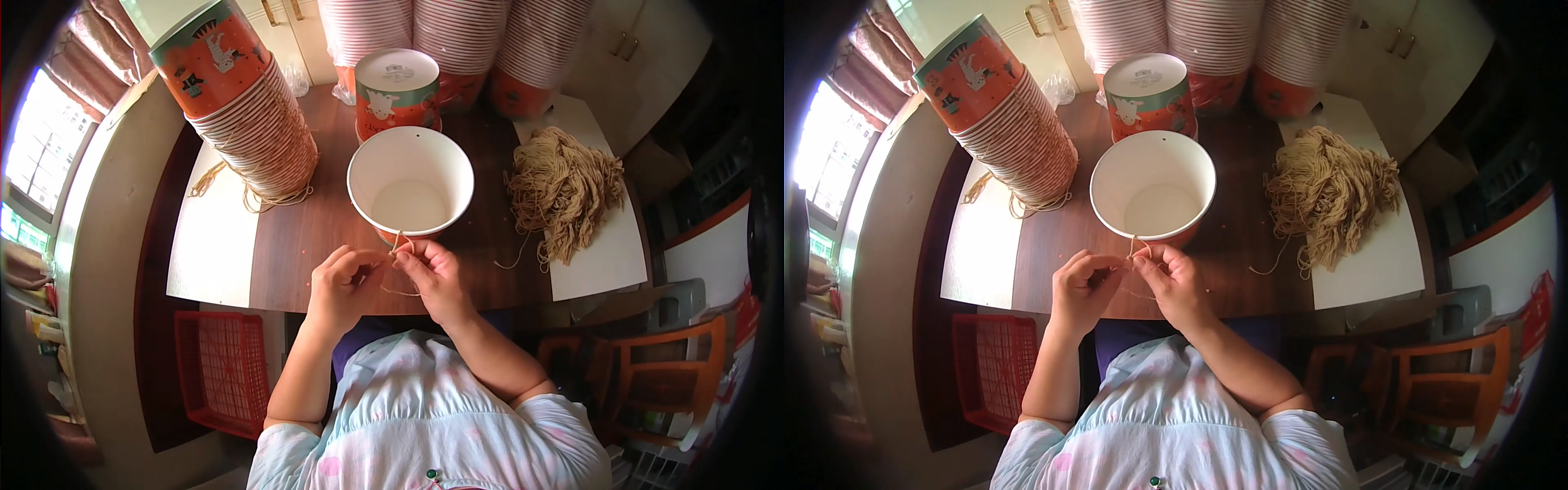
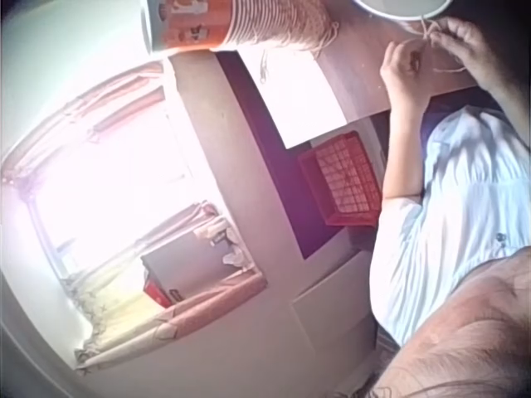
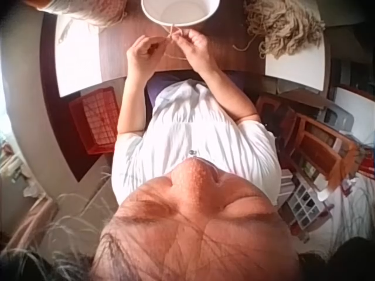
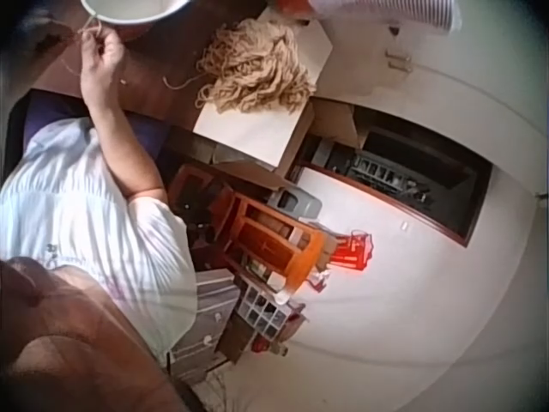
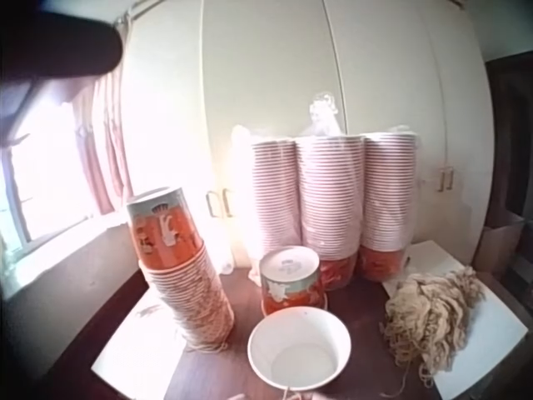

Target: Tying string handles to paper buckets for packaging.

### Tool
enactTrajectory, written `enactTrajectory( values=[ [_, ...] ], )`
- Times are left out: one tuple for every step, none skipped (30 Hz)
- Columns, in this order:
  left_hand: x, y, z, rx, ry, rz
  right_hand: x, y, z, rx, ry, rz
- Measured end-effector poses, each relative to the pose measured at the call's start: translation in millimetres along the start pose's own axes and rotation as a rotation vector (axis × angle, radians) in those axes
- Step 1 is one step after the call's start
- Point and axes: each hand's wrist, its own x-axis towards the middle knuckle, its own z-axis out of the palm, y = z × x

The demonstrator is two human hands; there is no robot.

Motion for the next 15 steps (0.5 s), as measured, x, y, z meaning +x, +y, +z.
enactTrajectory(
  values=[
    [0.7, -1.3, -1.6, -0.001, 0.000, 0.000, 0.0, 0.1, 0.5, 0.014, 0.021, -0.003],
    [2.2, -2.7, -3.3, -0.091, -0.032, -0.021, 0.2, 0.6, -2.0, 0.012, 0.022, -0.003],
    [2.3, -3.5, -4.2, -0.177, -0.061, -0.045, 0.4, 2.0, -6.5, -0.003, 0.002, 0.013],
    [1.5, -2.0, -4.0, -0.176, -0.060, -0.047, 0.6, 2.9, -8.9, -0.018, -0.018, 0.029],
    [0.6, 1.0, -3.1, -0.364, -0.094, -0.149, 0.4, 1.8, -8.3, -0.018, -0.019, 0.030],
    [0.1, 3.2, -1.9, -0.552, -0.128, -0.250, -0.3, -1.3, -7.0, -0.005, -0.026, 0.042],
    [0.4, 3.0, 0.3, -0.553, -0.128, -0.250, -0.8, -2.9, -6.1, 0.008, -0.033, 0.054],
    [1.3, 1.8, 2.8, -0.555, -0.146, -0.279, -1.1, -2.2, -5.5, 0.008, -0.033, 0.054],
    [2.7, 1.3, 4.2, -0.557, -0.166, -0.307, -1.3, -1.5, -4.7, -0.005, -0.024, 0.030],
    [3.8, 1.1, 3.6, -0.557, -0.167, -0.306, -1.5, -1.3, -4.4, -0.017, -0.015, 0.007],
    [4.9, 0.7, 2.3, -0.524, -0.186, -0.346, -1.7, -2.9, -4.1, -0.018, -0.014, 0.006],
    [5.7, -0.2, 1.7, -0.492, -0.206, -0.387, -2.4, -5.0, -4.0, -0.017, -0.021, -0.003],
    [6.3, -0.9, 1.4, -0.493, -0.208, -0.387, -2.7, -6.1, -4.1, -0.016, -0.028, -0.011],
    [6.8, -1.6, 1.3, -0.490, -0.204, -0.378, -2.6, -5.5, -4.6, -0.016, -0.027, -0.012],
    [7.3, -2.1, 1.2, -0.486, -0.201, -0.368, -2.4, -4.6, -5.0, -0.092, -0.015, -0.067]
  ],
)
